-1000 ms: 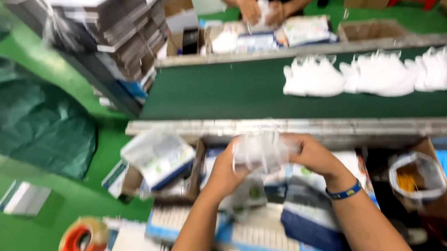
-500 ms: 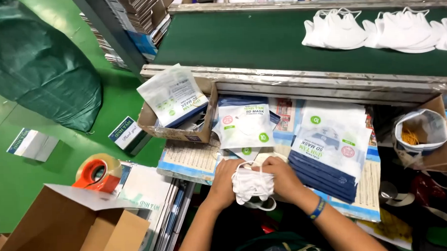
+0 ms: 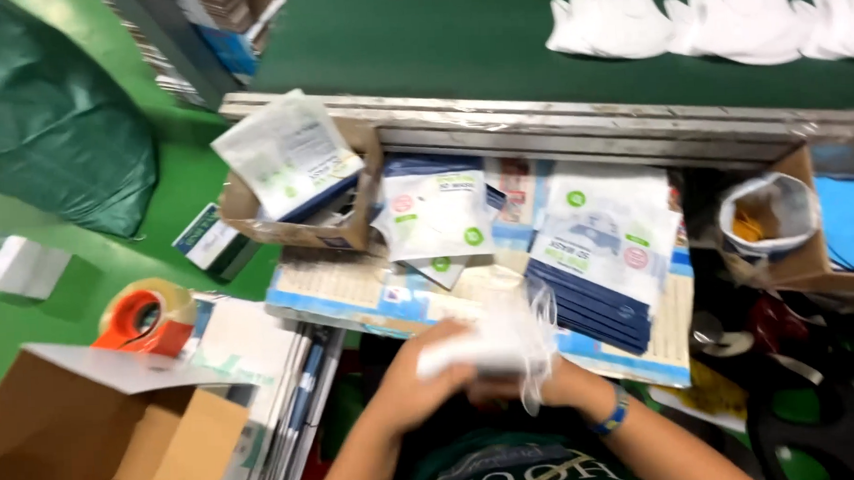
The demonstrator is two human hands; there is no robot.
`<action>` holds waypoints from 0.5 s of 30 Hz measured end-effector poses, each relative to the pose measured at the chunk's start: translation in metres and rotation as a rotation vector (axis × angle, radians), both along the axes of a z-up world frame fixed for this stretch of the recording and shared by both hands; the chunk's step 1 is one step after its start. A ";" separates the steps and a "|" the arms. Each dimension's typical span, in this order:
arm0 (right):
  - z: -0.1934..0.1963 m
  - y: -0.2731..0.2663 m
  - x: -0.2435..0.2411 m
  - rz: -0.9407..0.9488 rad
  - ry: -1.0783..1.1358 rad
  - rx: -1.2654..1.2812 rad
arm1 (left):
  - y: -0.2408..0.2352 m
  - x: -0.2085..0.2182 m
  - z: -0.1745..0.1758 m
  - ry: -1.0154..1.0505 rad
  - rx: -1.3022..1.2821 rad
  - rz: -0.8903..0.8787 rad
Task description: Packaging disposable face masks into plastic bags and then into cardboard boxes at a workstation with a conveyor belt.
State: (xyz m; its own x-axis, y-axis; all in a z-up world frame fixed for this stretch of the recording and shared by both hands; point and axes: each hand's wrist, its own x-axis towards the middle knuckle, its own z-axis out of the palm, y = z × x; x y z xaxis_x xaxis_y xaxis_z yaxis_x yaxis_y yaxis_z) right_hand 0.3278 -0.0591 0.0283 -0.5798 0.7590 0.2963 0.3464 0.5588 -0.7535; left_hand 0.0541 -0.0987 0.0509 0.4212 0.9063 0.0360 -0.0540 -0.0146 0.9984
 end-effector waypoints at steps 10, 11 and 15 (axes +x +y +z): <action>0.027 0.008 0.092 -0.441 -0.369 0.212 | 0.058 -0.034 0.045 1.250 0.062 0.028; 0.024 0.009 0.088 -0.453 -0.438 0.258 | 0.061 -0.008 0.057 0.977 0.213 -0.244; 0.012 0.010 0.083 -0.463 -0.567 0.300 | 0.068 0.102 0.013 0.684 0.540 -0.781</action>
